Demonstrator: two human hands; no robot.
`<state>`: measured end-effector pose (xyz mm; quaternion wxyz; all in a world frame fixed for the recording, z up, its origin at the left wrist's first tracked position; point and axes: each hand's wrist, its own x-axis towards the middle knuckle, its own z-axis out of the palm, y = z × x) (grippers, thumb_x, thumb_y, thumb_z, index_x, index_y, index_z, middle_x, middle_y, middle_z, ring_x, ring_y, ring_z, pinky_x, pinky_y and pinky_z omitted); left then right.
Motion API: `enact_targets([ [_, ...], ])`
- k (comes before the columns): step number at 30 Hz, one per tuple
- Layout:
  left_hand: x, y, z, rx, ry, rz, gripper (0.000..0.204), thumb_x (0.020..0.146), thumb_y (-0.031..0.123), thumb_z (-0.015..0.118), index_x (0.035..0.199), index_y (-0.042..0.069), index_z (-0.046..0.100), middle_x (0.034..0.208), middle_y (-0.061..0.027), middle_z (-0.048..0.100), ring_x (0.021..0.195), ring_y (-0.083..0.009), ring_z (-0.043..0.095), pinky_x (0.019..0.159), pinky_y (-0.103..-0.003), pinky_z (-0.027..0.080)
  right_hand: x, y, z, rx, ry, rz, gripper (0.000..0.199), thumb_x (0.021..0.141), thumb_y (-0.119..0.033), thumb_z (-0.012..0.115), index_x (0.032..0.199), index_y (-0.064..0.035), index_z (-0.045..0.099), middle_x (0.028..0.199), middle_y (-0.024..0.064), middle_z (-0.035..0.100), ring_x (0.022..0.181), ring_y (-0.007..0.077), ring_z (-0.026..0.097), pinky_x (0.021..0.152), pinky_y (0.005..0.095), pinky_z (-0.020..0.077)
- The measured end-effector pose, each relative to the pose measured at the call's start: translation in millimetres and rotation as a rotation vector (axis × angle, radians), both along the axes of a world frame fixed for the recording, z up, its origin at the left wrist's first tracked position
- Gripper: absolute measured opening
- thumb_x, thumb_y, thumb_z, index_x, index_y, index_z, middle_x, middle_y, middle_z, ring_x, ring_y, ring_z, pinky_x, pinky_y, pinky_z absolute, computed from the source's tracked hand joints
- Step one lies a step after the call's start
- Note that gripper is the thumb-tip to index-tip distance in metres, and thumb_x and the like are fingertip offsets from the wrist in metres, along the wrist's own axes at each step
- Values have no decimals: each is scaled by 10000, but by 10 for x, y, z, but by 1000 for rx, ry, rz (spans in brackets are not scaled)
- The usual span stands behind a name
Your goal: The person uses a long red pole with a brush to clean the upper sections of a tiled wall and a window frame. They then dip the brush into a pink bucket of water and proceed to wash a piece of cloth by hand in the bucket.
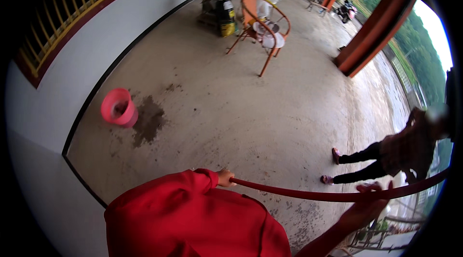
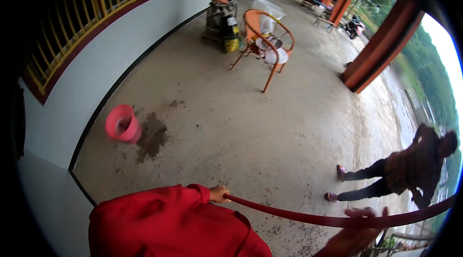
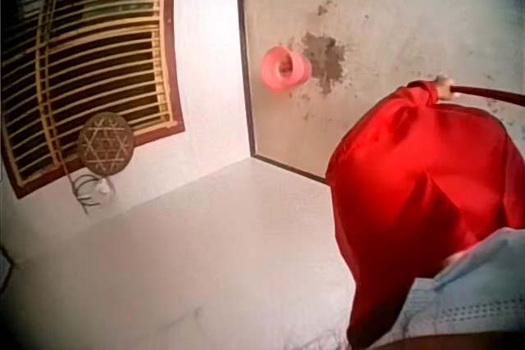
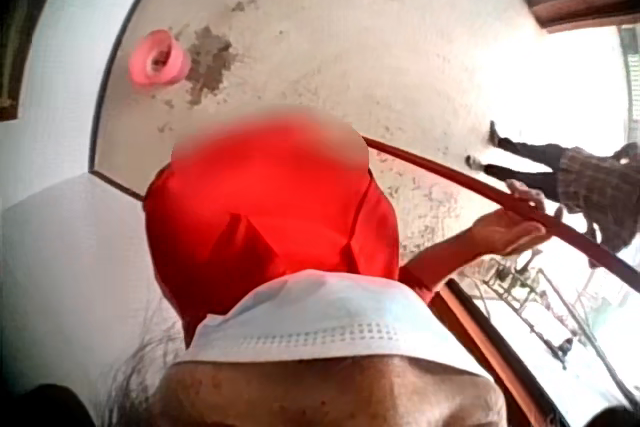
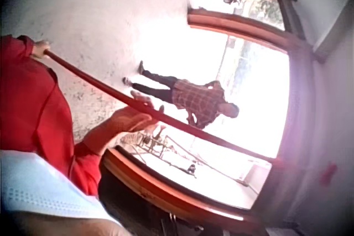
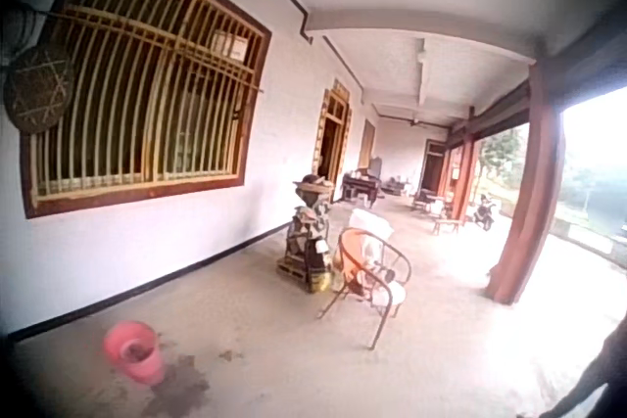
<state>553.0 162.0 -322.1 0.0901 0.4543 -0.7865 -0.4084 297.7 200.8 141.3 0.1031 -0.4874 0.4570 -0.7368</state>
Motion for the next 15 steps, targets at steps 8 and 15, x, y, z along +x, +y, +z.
enact_targets([
  [8, 921, -429, 382, 120, 311, 334, 309, 735, 342, 675, 692, 60, 558, 599, -99, 583, 564, -245, 580, 530, -382, 422, 1122, -1370, -54, 95, -118, 624, 236, 970, -301, 419, 1029, -105, 537, 616, -10, 400, 471, 88, 384, 422, 219, 374],
  [15, 1313, -375, 515, 68, 289, 803, 299, 702, 326, 703, 653, 69, 559, 606, -109, 586, 581, -283, 571, 541, -394, 421, 1718, -2396, -194, 228, -98, 956, 252, 981, -300, 393, 1024, -87, 522, 627, -32, 352, 509, 74, 355, 479, 249, 340],
])
